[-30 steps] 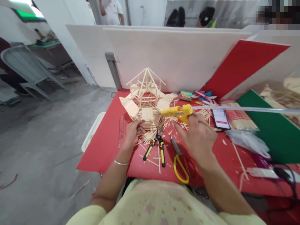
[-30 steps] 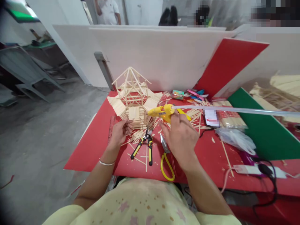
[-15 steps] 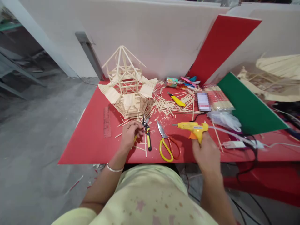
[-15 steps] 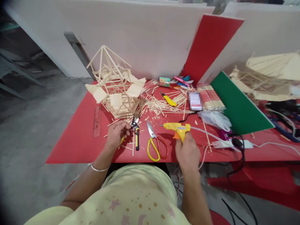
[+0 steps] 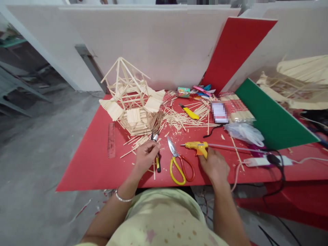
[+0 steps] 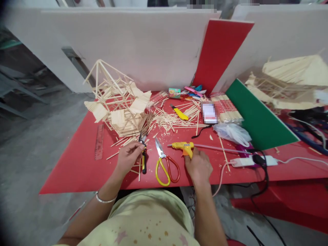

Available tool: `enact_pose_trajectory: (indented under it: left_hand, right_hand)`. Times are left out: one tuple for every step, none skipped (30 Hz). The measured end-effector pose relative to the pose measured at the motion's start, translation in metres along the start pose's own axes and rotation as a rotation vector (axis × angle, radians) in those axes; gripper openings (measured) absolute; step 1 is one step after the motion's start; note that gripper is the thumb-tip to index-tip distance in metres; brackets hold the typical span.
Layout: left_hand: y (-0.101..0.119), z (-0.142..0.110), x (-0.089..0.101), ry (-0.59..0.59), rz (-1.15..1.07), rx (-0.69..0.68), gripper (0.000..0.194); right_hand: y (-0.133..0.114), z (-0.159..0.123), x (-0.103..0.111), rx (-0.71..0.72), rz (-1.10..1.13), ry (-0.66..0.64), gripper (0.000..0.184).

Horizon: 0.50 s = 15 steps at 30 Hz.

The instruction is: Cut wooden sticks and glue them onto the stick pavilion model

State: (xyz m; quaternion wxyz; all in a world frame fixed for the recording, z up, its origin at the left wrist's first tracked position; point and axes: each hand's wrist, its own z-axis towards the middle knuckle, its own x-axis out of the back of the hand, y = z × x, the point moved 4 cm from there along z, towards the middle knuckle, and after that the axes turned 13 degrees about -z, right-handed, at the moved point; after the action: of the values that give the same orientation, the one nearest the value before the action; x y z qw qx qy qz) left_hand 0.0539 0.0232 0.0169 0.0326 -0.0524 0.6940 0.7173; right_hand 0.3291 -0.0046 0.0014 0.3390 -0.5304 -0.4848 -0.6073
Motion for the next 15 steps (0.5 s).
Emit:
enact_pose_trajectory:
  left_hand:
    - [0.001,0.002,-0.002,0.0,-0.002,-0.007,0.019]
    - [0.003,0.004,-0.005,-0.003,-0.009,-0.009,0.017]
    - [0.004,0.006,-0.009,-0.003,-0.024,-0.005,0.015]
    - [0.005,0.008,-0.013,-0.009,-0.041,0.012,0.015]
    - [0.005,0.01,-0.018,-0.018,-0.054,0.031,0.017]
    - [0.005,0.012,-0.023,-0.027,-0.064,0.048,0.021]
    - [0.005,0.014,-0.028,-0.037,-0.053,0.051,0.023]
    - [0.005,0.016,-0.033,-0.051,-0.029,0.043,0.024]
    - [0.004,0.019,-0.037,-0.058,-0.006,0.028,0.025]
    - [0.003,0.021,-0.042,-0.076,0.028,0.016,0.025]
    - [0.002,0.023,-0.047,-0.095,0.063,0.0,0.025]
    - [0.001,0.025,-0.052,-0.112,0.104,-0.024,0.024]
    - [0.001,0.027,-0.056,-0.127,0.155,-0.053,0.023]
    - [0.0,0.029,-0.059,-0.139,0.209,-0.088,0.022]
    - [-0.001,0.031,-0.062,-0.15,0.261,-0.125,0.021]
  right_hand:
    - [-0.001,0.0,0.004,0.009,0.005,-0.004,0.047]
    - [-0.003,-0.001,0.008,0.02,0.008,-0.005,0.047]
    - [-0.003,-0.001,0.012,0.037,0.009,-0.007,0.047]
    - [-0.004,-0.001,0.015,0.062,0.014,-0.01,0.046]
    - [-0.004,-0.001,0.018,0.092,0.024,-0.011,0.045]
    - [-0.003,0.0,0.021,0.125,0.042,-0.007,0.045]
    - [-0.002,0.0,0.024,0.157,0.07,0.007,0.045]
    - [0.0,0.001,0.027,0.183,0.106,0.029,0.045]
    - [0.001,0.003,0.03,0.202,0.149,0.059,0.045]
    - [0.003,0.005,0.033,0.216,0.196,0.09,0.045]
    - [0.003,0.007,0.035,0.225,0.242,0.12,0.044]
    - [0.003,0.011,0.036,0.231,0.285,0.147,0.043]
    - [0.003,0.015,0.035,0.239,0.322,0.174,0.042]
    - [0.002,0.019,0.034,0.252,0.355,0.201,0.04]
    - [0.0,0.023,0.032,0.271,0.383,0.23,0.039]
